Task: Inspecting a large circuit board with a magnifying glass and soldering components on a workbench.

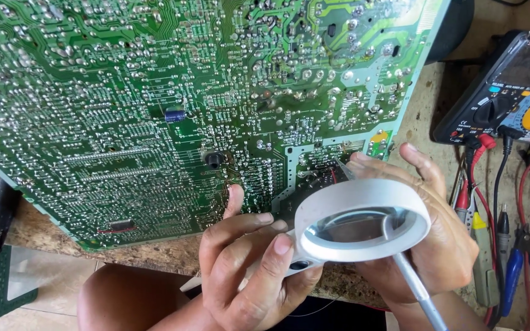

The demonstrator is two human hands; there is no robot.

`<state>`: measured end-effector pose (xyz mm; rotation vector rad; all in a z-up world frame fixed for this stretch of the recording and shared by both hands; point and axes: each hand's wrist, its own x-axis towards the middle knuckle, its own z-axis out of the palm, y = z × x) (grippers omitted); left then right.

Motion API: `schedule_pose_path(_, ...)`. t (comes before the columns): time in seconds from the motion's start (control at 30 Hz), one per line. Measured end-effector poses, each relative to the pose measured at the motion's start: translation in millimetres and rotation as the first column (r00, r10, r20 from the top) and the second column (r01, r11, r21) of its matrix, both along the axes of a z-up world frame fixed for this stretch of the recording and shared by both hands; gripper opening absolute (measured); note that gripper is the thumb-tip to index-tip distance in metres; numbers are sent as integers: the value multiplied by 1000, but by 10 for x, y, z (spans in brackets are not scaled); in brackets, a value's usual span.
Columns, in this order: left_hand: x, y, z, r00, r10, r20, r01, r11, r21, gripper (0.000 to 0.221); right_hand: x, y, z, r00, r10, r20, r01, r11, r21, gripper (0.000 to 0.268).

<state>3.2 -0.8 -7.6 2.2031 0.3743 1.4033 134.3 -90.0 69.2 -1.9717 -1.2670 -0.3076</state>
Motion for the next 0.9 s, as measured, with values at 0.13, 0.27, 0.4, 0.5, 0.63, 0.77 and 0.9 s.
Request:
schedule_pose_path(0.13, 16, -6, -37, 1000, 13, 13, -13, 1000, 2, 44, 4, 30, -37, 1000, 5, -5, -5, 1000, 12, 31)
schedule_pose_path(0.27, -2, 2, -43, 1000, -14, 14, 14, 1000, 6, 42, 10, 38, -26, 999, 42, 18, -43, 999, 16, 34)
schedule_pose_path(0.4, 28, -9, 8, 1000, 15, 24, -15, 1000, -3, 40, 15, 43, -29, 999, 26, 29, -27, 999, 34, 33)
schedule_pose_path(0.5, 38, 6, 35, 999, 15, 35, -16, 1000, 13, 40, 13, 37, -27, 999, 4, 36, -5, 1000, 28, 33)
schedule_pose_path(0.63, 56, 3, 41, 998, 30, 63, -31, 999, 29, 38, 51, 47, -41, 997, 25, 75, -30, 997, 65, 31)
schedule_pose_path(0.77, 56, -25, 82, 998, 40, 49, -40, 999, 4, 39, 93, 14, -34, 994, 59, 92, -67, 994, 87, 33)
schedule_pose_path(0.9, 40, -51, 135, 999, 38, 4, -38, 999, -13, 43, 109, 20, 30, 993, 56, 104, -68, 992, 109, 29)
